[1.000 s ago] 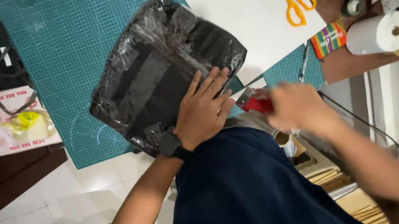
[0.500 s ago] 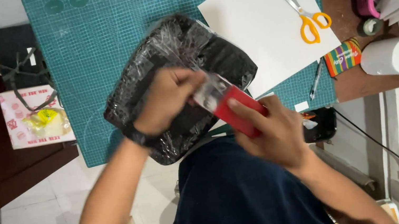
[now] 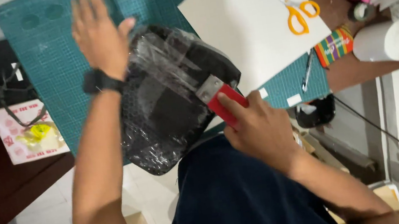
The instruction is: Wrapping a box in black bubble wrap, securing it with tape using a dispenser, writing on a label, and moving the finished package to a storage area.
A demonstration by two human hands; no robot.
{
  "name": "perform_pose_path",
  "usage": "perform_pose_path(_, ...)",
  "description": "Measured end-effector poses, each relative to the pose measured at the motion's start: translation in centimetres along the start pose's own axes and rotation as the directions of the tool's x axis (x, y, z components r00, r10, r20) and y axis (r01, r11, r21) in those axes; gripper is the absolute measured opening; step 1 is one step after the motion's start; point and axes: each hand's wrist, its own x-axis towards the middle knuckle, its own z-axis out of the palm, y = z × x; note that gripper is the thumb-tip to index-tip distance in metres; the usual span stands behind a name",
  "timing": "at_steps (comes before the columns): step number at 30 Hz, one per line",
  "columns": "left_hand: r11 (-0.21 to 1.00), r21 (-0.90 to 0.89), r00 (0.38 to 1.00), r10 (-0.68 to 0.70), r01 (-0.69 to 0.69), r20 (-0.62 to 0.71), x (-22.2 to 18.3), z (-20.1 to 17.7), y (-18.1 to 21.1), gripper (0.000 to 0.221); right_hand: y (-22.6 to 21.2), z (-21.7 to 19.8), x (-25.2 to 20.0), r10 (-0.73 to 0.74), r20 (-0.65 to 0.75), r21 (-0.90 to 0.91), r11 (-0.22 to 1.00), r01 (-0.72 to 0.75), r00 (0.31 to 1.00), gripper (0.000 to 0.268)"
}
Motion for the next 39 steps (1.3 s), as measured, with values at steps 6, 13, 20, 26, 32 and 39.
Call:
perform_pose_path(6,0.846,-0.033,0.846,0.532,-0.532,0.001,-6.3,-4.1,11.0,0.058,-0.5,-0.3,0.8,0.024,0.078,-0.070,0.997,-0.019,0.997,0.058)
perform_pose_path(13,0.798,0.196,0.818,0.573,-0.570,0.049,-5.9,-3.7,10.3,0.068,2.3,-2.4,-3.6,0.119,0.431,-0.096,0.992,-0.086,0.894,0.060)
perform_pose_path(20,0.806,-0.396,0.890,0.451,-0.440,-0.070,-5.6,-3.2,9.0,0.062,3.4,-5.6,5.9,0.127,0.786,0.062,0.957,-0.282,0.605,0.048)
perform_pose_path(26,0.955,-0.203,0.973,0.197,-0.218,-0.119,-4.9,-6.4,1.8,0.055,6.4,-0.3,2.3,0.293,0.738,-0.207,0.956,-0.209,0.608,0.046)
perform_pose_path(32,0.836,-0.351,0.829,-0.199,0.422,0.523,-3.3,-3.3,-3.8,0.082,10.4,12.1,-2.9,0.450,0.085,-0.052,0.893,-0.447,0.889,0.061)
perform_pose_path(39,0.839,-0.395,0.840,-0.126,0.374,0.528,-5.1,-8.2,-0.5,0.083,4.4,18.8,0.3,0.442,-0.233,0.696,0.698,-0.168,0.866,0.049)
